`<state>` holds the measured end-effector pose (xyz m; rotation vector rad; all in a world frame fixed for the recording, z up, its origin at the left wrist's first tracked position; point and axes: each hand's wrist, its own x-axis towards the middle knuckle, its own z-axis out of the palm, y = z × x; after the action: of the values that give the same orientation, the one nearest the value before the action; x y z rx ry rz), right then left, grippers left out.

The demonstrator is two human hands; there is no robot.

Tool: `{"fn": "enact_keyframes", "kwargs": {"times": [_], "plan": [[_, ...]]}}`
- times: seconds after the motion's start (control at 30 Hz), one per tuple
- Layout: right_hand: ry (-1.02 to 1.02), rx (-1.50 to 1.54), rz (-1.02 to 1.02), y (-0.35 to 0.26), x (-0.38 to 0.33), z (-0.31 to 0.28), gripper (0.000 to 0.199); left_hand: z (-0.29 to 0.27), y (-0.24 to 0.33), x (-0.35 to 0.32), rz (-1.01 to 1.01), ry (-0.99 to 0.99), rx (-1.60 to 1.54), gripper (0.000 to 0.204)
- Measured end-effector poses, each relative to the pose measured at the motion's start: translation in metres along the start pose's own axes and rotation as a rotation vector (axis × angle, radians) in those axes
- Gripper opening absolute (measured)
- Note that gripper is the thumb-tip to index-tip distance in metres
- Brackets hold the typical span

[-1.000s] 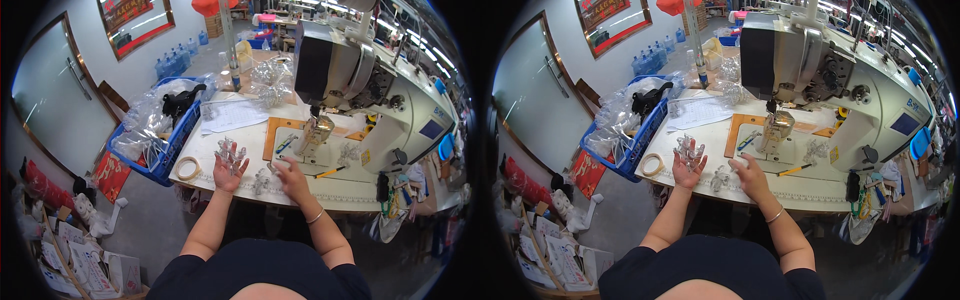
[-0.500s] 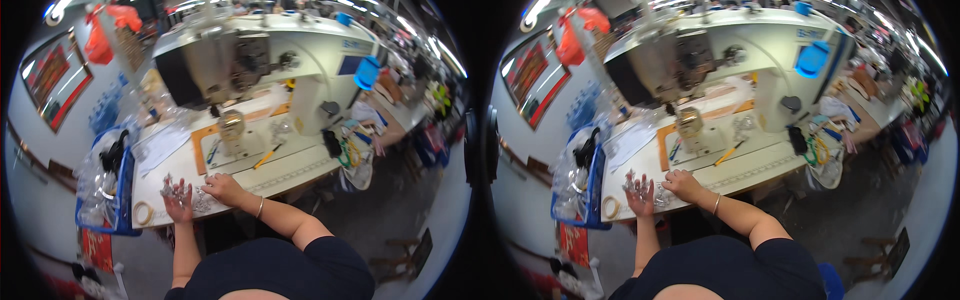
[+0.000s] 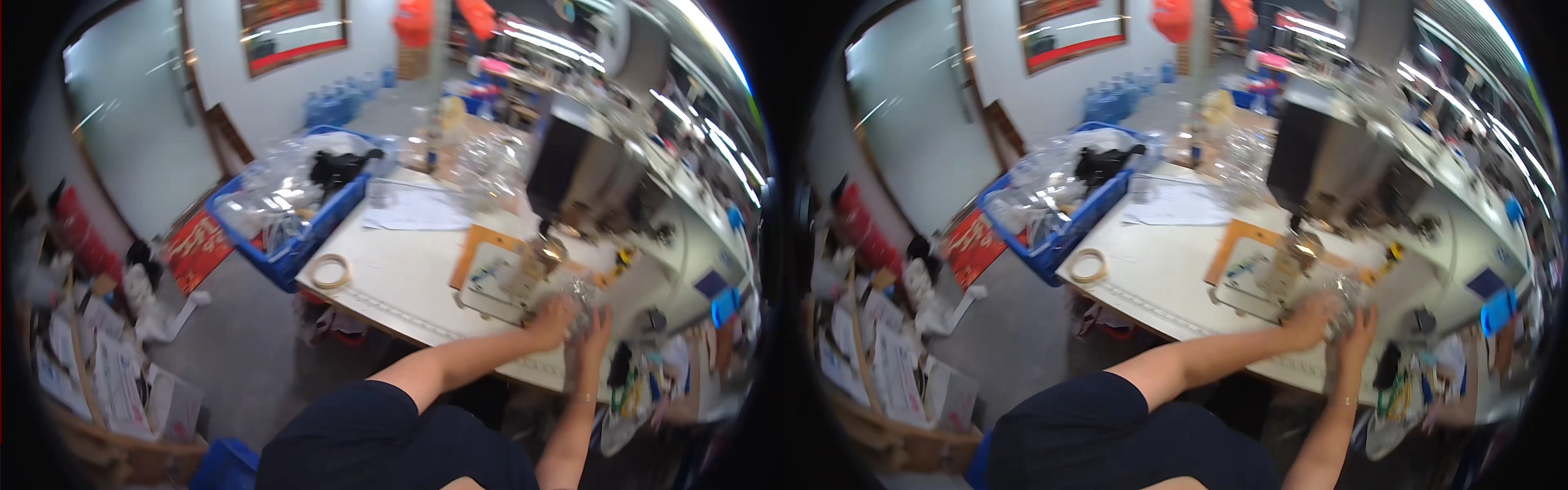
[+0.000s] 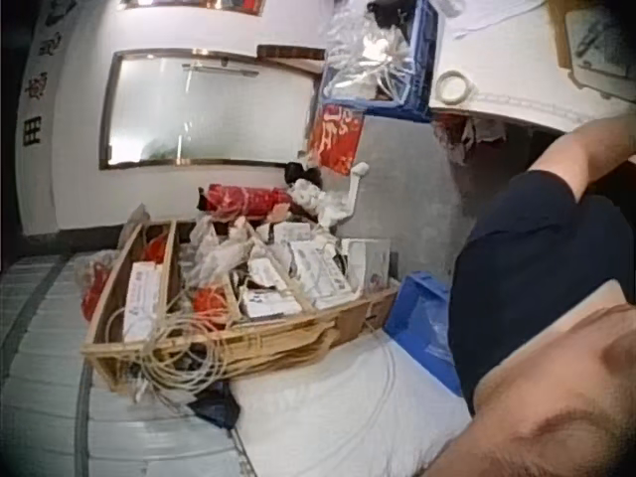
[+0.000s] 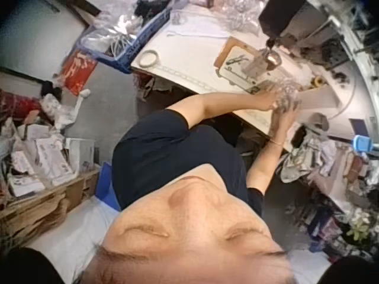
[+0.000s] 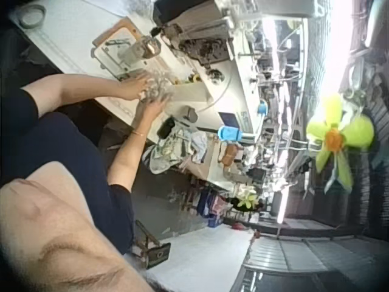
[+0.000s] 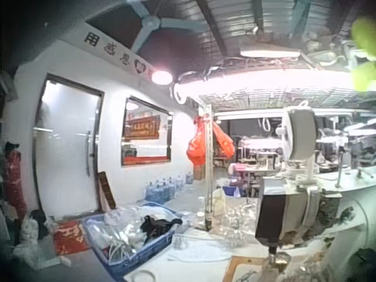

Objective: The person sews small transparent decorative items using a sewing machine, then trims excess thread with scissors. They handle multiple items one at a time, placing finished pieces into a blue bin and occasionally inspecting them.

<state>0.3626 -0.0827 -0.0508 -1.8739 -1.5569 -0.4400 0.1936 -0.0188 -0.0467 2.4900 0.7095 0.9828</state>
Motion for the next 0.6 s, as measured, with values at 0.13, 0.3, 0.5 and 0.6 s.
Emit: {"fn": "enact_keyframes", "kwargs": {"times": [0.13, 0.3, 0.5, 0.6], "plan": [[0.043, 0.095, 0.090, -0.066, -0.025, -0.025, 0.056, -0.073, -0.008, -0.042, 0.234, -0.036, -0.092, 0.054], [0.178, -0.069, 0.083, -0.062, -0.064, -0.016, 0.040, -0.230, -0.121, -0.104, 0.100, 0.469, 0.121, 0.033], [0.152, 0.012, 0.012, -0.119, -0.085, -0.003, 0.031, -0.443, -0.262, -0.221, -1.114, 1.109, 0.702, 0.063], [0.175, 0.032, -0.007, -0.152, -0.075, 0.006, 0.025, -0.475, -0.292, -0.261, -1.338, 0.674, 0.366, 0.058]]}}
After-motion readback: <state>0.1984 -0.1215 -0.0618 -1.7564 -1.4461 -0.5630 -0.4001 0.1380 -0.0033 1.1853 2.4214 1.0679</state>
